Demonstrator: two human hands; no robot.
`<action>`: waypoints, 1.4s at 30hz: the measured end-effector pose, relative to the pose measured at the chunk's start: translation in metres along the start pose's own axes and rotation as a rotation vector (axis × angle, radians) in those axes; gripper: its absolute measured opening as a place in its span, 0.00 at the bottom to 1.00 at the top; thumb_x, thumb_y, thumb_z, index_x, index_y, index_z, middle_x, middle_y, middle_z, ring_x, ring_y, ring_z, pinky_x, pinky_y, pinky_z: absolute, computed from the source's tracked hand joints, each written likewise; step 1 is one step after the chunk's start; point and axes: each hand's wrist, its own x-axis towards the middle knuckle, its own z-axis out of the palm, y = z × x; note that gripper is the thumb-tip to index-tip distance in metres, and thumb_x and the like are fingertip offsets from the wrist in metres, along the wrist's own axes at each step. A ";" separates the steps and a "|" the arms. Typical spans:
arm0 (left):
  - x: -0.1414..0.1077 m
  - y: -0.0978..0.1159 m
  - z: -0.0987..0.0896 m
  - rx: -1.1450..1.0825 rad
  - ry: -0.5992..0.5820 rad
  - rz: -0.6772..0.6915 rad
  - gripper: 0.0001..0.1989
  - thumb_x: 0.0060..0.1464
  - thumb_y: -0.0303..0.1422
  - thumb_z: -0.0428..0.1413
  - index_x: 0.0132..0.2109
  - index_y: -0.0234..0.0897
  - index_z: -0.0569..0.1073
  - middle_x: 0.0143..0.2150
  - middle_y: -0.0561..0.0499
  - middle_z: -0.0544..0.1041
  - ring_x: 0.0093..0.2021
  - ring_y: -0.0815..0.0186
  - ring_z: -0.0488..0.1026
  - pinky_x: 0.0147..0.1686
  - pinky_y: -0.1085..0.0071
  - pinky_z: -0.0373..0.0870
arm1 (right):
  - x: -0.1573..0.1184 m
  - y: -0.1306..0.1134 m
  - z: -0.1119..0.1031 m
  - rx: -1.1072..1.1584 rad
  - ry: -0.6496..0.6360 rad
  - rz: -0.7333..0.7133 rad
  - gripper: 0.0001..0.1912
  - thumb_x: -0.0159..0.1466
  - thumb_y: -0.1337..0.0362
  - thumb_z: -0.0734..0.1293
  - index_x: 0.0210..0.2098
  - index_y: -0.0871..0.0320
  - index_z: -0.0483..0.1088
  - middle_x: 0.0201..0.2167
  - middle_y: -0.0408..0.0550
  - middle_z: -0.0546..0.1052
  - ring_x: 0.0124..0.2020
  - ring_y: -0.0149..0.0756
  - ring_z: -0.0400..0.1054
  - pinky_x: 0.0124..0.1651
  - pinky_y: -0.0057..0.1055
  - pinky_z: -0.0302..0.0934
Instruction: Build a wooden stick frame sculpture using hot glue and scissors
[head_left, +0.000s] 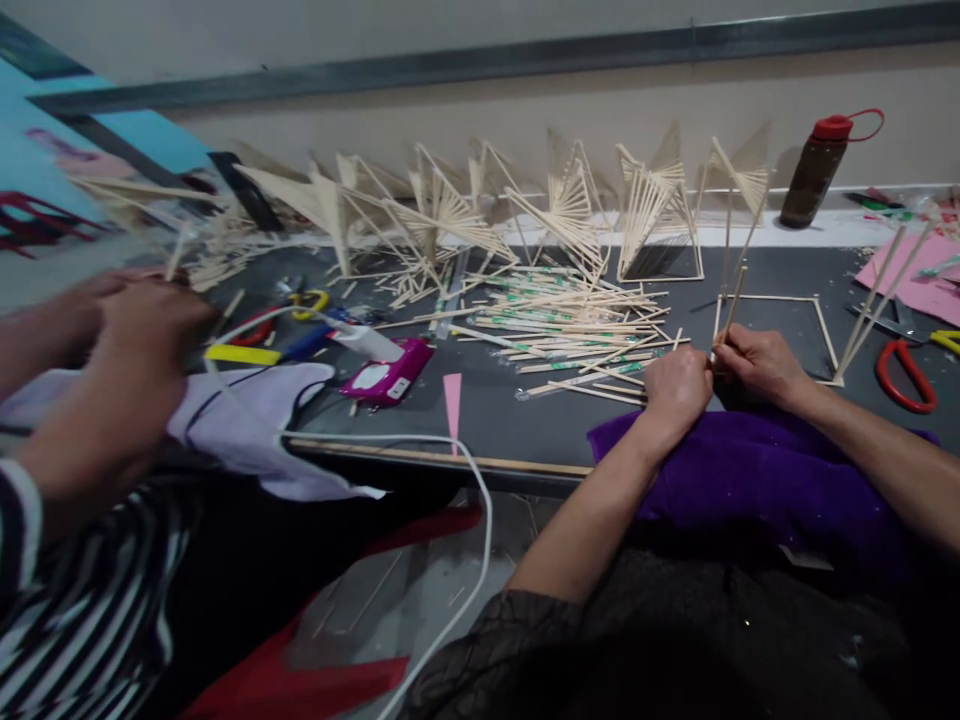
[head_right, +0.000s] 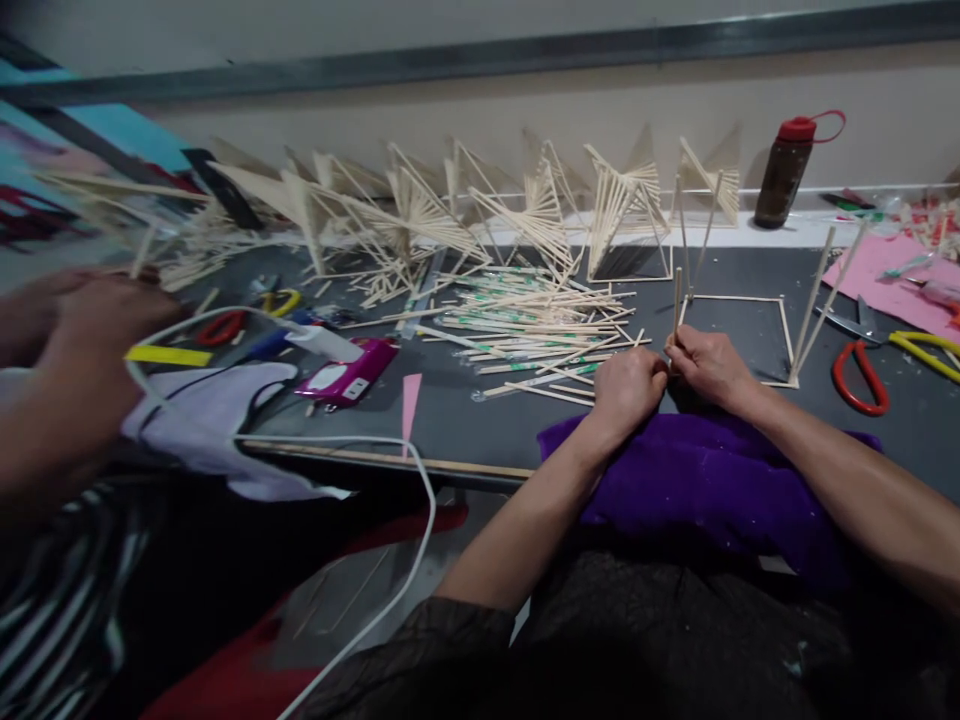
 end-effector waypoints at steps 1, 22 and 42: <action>0.000 0.000 0.000 -0.005 -0.001 0.001 0.15 0.61 0.32 0.49 0.43 0.38 0.82 0.43 0.43 0.82 0.46 0.55 0.79 0.41 0.65 0.72 | 0.000 0.000 0.000 0.001 0.000 0.002 0.10 0.64 0.61 0.59 0.31 0.55 0.69 0.25 0.47 0.77 0.26 0.36 0.70 0.30 0.28 0.55; -0.002 0.001 0.000 -0.055 -0.026 0.020 0.16 0.62 0.30 0.48 0.46 0.35 0.81 0.45 0.40 0.81 0.47 0.55 0.78 0.44 0.64 0.73 | -0.002 0.002 -0.005 -0.011 -0.030 0.036 0.10 0.63 0.57 0.60 0.31 0.53 0.69 0.25 0.48 0.79 0.26 0.39 0.73 0.31 0.31 0.60; -0.001 0.001 0.004 -0.087 -0.005 0.049 0.16 0.61 0.29 0.48 0.46 0.34 0.80 0.47 0.41 0.81 0.47 0.55 0.78 0.41 0.64 0.73 | -0.004 0.004 -0.006 0.006 -0.024 0.063 0.11 0.61 0.54 0.60 0.30 0.52 0.68 0.25 0.52 0.78 0.27 0.43 0.74 0.32 0.35 0.61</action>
